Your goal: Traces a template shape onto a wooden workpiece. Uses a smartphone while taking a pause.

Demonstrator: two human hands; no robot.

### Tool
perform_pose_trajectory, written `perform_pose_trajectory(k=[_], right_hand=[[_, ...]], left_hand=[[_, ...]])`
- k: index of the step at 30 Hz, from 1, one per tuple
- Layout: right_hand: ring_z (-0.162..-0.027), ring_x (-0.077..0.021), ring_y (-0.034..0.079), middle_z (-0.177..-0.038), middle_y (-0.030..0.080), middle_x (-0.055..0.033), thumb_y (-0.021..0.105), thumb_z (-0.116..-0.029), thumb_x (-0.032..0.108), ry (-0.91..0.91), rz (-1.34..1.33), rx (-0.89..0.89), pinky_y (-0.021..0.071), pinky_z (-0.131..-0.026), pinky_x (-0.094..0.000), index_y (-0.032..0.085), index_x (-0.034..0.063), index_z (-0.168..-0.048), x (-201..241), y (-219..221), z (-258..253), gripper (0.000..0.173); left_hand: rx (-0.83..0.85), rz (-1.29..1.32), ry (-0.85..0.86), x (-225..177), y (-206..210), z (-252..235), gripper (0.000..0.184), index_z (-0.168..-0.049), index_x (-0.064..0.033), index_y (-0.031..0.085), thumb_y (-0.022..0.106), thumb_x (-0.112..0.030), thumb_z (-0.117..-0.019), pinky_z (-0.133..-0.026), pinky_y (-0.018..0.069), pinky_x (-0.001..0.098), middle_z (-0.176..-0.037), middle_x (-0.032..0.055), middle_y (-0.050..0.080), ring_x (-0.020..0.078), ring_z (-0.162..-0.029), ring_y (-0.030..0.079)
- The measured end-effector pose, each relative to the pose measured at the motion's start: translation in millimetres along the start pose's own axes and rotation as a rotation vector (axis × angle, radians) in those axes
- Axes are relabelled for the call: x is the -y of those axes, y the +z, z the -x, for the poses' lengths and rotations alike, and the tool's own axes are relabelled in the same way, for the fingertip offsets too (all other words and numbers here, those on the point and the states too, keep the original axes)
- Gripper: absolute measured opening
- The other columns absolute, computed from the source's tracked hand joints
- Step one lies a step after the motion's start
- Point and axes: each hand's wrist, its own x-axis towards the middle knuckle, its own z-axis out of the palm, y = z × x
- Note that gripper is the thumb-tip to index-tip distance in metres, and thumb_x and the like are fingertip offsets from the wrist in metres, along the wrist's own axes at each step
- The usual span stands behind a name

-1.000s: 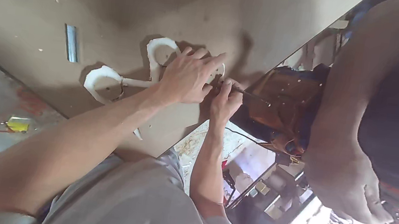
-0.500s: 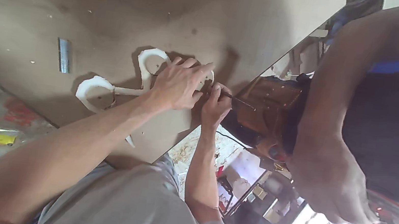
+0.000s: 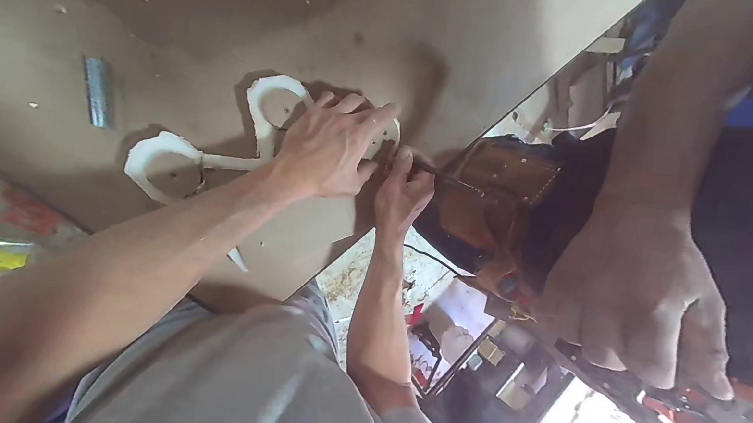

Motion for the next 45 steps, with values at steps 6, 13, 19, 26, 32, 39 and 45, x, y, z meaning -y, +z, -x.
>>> perform_pose_trajectory(k=[6, 13, 19, 26, 32, 39, 45], right_hand=[[-0.074, -0.0084, 0.068, -0.086, 0.070, -0.0025, 0.054, -0.1070, 0.023, -0.035, 0.061, -0.001, 0.0593, -0.068, -0.0299, 0.064, 0.0066, -0.109, -1.0, 0.4, -1.1, 0.019], [-0.067, -0.0057, 0.064, -0.084, 0.067, -0.0012, 0.054, -0.1076, 0.024, -0.034, 0.002, 0.003, 0.0565, -0.060, -0.0253, 0.066, 0.0072, -0.108, 0.8, 1.7, -2.3, 0.021], [-0.078, -0.0112, 0.070, -0.092, 0.072, -0.0060, 0.055, -0.1064, 0.023, -0.060, 0.078, 0.021, 0.0608, -0.071, -0.0323, 0.066, 0.0045, -0.113, 3.1, 2.3, -0.4, 0.022], [-0.080, -0.0209, 0.072, -0.095, 0.073, -0.0111, 0.056, -0.1058, 0.021, 0.088, 0.136, 0.066, 0.0616, -0.068, -0.0447, 0.067, 0.0068, -0.119, 21.7, -14.6, 0.9, 0.022], [-0.078, -0.0188, 0.070, -0.096, 0.073, -0.0090, 0.059, -0.1027, 0.014, 0.007, 0.108, 0.003, 0.0605, -0.067, -0.0427, 0.072, 0.0052, -0.112, 22.8, -10.5, 2.1, 0.018], [-0.077, -0.0200, 0.071, -0.092, 0.073, -0.0102, 0.063, -0.0993, 0.010, -0.040, 0.127, 0.002, 0.0616, -0.064, -0.0443, 0.071, 0.0024, -0.112, 21.2, -8.3, 4.6, 0.017], [-0.077, -0.0197, 0.071, -0.094, 0.073, -0.0107, 0.063, -0.0991, 0.008, -0.055, 0.130, 0.020, 0.0616, -0.064, -0.0436, 0.072, 0.0017, -0.112, 26.4, -11.2, 4.2, 0.016]], left_hand=[[0.004, 0.006, -0.002, 0.5, 1.0, 0.4, 0.078, -0.155, -0.0165, 0.043, 0.074, -0.035, -0.0858, -0.110, 0.0401, 0.0566, -0.139, 0.0115, 0.062, 0.0345, -0.132, 0.056], [-0.021, 0.002, 0.011, 1.4, 1.2, 0.6, 0.076, -0.153, -0.0167, 0.045, 0.074, -0.035, -0.0856, -0.110, 0.0402, 0.0545, -0.138, 0.0110, 0.064, 0.0329, -0.131, 0.057], [-0.007, -0.003, -0.023, 1.2, -2.9, 2.9, 0.076, -0.154, -0.0176, 0.045, 0.074, -0.036, -0.0858, -0.108, 0.0414, 0.0582, -0.138, 0.0148, 0.063, 0.0374, -0.130, 0.057], [-0.093, 0.045, 0.043, -2.5, 7.5, 0.5, 0.071, -0.151, -0.0159, 0.045, 0.068, -0.040, -0.0890, -0.100, 0.0388, 0.0752, -0.135, 0.0303, 0.057, 0.0553, -0.125, 0.054], [0.038, 0.154, -0.128, -58.1, -37.7, 3.8, 0.063, -0.146, 0.0026, 0.048, 0.075, -0.002, -0.0890, -0.104, 0.0366, 0.0723, -0.136, 0.0381, 0.053, 0.0600, -0.127, 0.049], [-0.031, 0.145, 0.025, -4.8, 2.8, 2.7, 0.068, -0.148, -0.0048, 0.044, 0.071, -0.015, -0.0864, -0.105, 0.0367, 0.0741, -0.138, 0.0301, 0.055, 0.0570, -0.130, 0.048], [-0.045, 0.167, 0.032, 4.8, 11.2, 1.0, 0.069, -0.150, -0.0084, 0.044, 0.070, -0.018, -0.0868, -0.106, 0.0356, 0.0746, -0.140, 0.0303, 0.054, 0.0574, -0.132, 0.046]])
